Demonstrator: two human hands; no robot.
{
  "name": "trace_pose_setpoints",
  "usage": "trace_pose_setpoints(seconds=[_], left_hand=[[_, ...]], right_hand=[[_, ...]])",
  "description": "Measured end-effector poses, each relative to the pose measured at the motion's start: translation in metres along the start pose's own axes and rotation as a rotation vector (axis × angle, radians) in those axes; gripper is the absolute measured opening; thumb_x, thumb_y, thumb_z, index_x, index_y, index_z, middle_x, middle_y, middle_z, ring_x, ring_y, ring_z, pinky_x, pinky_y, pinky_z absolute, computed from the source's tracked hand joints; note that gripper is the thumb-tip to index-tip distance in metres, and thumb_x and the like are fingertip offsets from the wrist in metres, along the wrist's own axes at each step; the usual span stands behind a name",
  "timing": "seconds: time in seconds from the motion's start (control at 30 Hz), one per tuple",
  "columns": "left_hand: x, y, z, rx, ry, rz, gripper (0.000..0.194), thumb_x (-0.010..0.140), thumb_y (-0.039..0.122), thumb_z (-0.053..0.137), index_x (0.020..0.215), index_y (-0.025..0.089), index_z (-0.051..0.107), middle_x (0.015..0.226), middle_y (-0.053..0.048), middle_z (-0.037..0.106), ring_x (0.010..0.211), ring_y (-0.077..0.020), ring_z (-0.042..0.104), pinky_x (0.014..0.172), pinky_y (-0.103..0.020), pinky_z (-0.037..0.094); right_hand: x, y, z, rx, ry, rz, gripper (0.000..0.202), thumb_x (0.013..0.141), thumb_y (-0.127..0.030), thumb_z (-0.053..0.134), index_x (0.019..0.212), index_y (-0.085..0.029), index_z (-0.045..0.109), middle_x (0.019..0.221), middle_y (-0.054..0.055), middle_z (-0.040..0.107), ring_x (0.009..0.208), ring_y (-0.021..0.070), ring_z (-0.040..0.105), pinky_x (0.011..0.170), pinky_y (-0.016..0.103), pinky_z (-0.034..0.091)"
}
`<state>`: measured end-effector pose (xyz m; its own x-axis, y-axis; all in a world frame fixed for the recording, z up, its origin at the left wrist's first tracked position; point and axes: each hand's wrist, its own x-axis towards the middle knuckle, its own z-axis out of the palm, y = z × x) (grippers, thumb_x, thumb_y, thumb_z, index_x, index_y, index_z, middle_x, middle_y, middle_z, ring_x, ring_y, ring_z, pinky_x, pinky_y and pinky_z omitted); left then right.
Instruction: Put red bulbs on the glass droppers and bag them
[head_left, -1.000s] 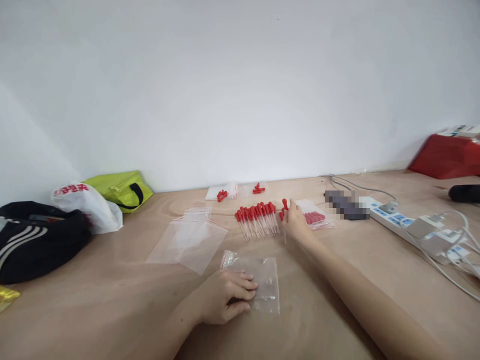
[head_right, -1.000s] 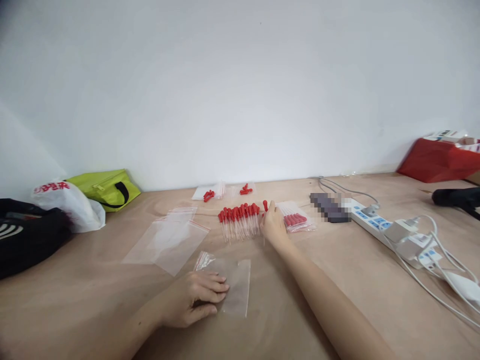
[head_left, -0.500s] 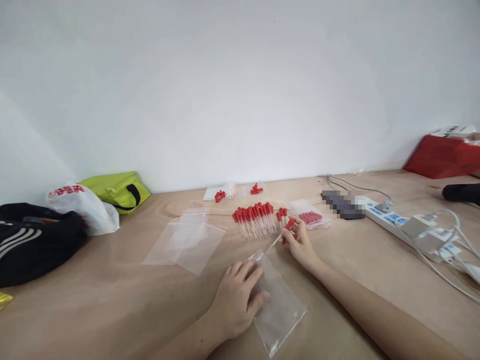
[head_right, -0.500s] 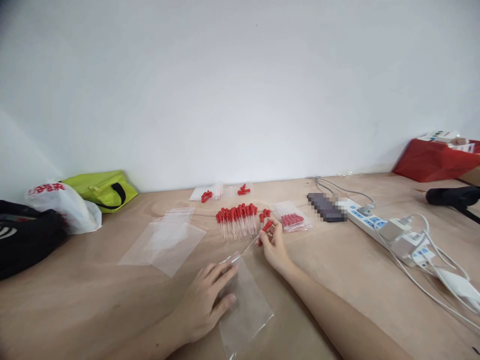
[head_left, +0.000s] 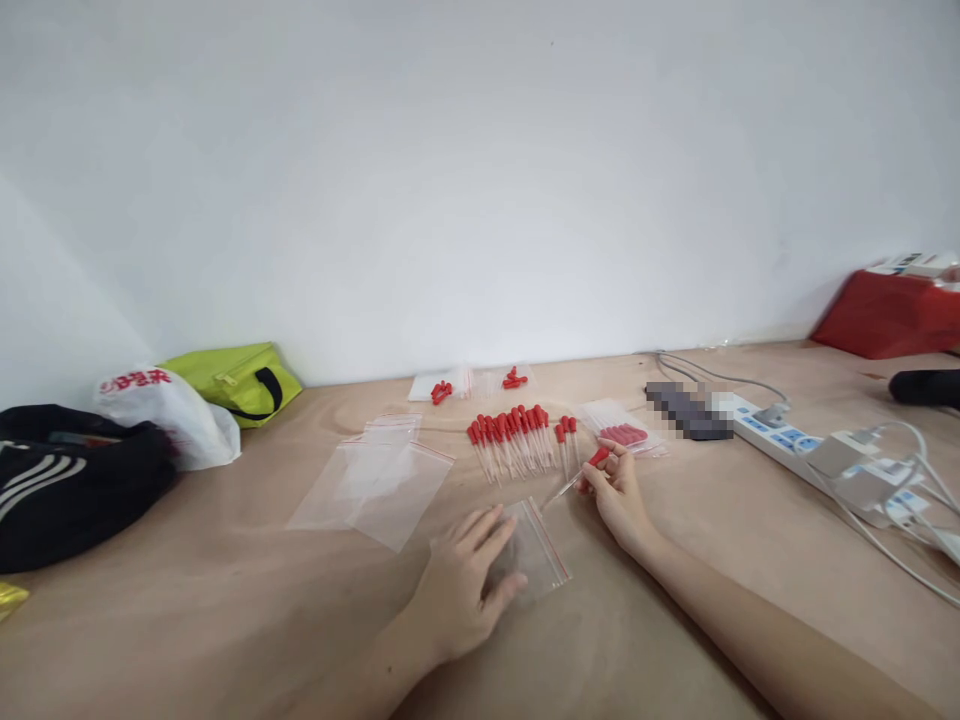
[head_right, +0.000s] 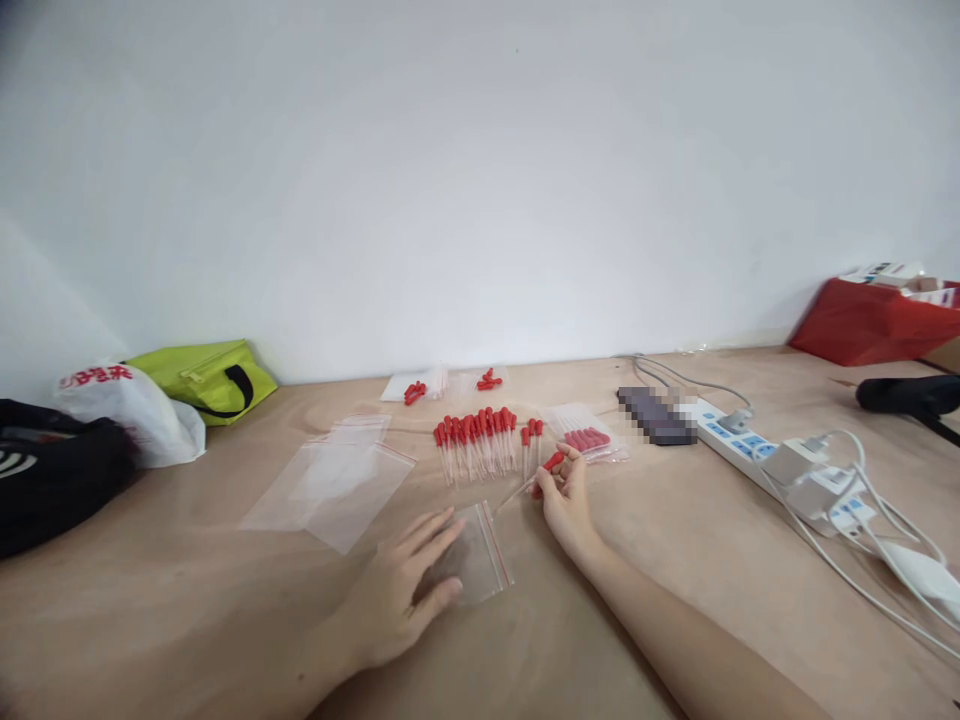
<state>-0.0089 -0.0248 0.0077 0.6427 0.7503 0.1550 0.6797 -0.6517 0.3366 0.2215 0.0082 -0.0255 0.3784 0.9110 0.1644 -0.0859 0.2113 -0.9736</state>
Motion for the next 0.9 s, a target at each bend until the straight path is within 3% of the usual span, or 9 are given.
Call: trace_pose_setpoints(seconds=[0.13, 0.3, 0.53, 0.7, 0.9], left_hand=[[0.002, 0.0, 0.004, -0.014, -0.149, 0.086, 0.055, 0.082, 0.049, 0.043, 0.131, 0.027, 0.034, 0.138, -0.007, 0.031, 0.127, -0.0265, 0.025, 0.102, -0.049, 0.024], [0.009, -0.014, 0.003, -0.022, -0.141, 0.147, 0.053, 0.082, 0.048, 0.044, 0.13, 0.027, 0.035, 0.138, -0.005, 0.032, 0.127, -0.0251, 0.026, 0.103, -0.048, 0.023], [0.008, -0.01, 0.004, -0.001, -0.156, 0.118, 0.054, 0.081, 0.046, 0.046, 0.13, 0.024, 0.036, 0.138, -0.008, 0.032, 0.127, -0.0248, 0.027, 0.103, -0.047, 0.023], [0.009, -0.01, 0.004, -0.049, -0.078, 0.076, 0.05, 0.082, 0.045, 0.045, 0.125, 0.021, 0.042, 0.132, -0.009, 0.04, 0.122, -0.0248, 0.034, 0.098, -0.042, 0.033], [0.013, -0.01, 0.005, -0.08, 0.018, 0.098, 0.037, 0.084, 0.032, 0.044, 0.118, 0.02, 0.049, 0.116, -0.008, 0.053, 0.109, -0.0211, 0.047, 0.092, -0.039, 0.039]], right_hand=[[-0.004, 0.001, -0.004, -0.017, -0.026, 0.008, 0.042, 0.069, -0.039, 0.056, 0.101, -0.024, 0.033, 0.064, -0.007, 0.046, 0.048, 0.0112, 0.05, 0.047, 0.026, 0.041], [-0.01, -0.001, -0.005, -0.011, -0.058, 0.022, 0.041, 0.07, -0.04, 0.056, 0.101, -0.025, 0.034, 0.065, -0.007, 0.047, 0.049, 0.0108, 0.051, 0.049, 0.026, 0.041], [-0.019, 0.0, 0.001, 0.04, -0.115, 0.052, 0.042, 0.068, -0.042, 0.06, 0.098, -0.025, 0.036, 0.065, -0.007, 0.048, 0.051, 0.0107, 0.053, 0.052, 0.025, 0.042], [-0.027, 0.0, -0.004, -0.005, -0.283, 0.125, 0.033, 0.067, -0.044, 0.061, 0.086, -0.022, 0.045, 0.066, -0.004, 0.054, 0.058, 0.0122, 0.054, 0.058, 0.027, 0.043], [-0.024, -0.006, -0.013, -0.348, -0.527, -0.036, 0.02, 0.064, -0.035, 0.067, 0.07, -0.018, 0.056, 0.066, -0.002, 0.055, 0.062, 0.0121, 0.05, 0.06, 0.026, 0.04]])
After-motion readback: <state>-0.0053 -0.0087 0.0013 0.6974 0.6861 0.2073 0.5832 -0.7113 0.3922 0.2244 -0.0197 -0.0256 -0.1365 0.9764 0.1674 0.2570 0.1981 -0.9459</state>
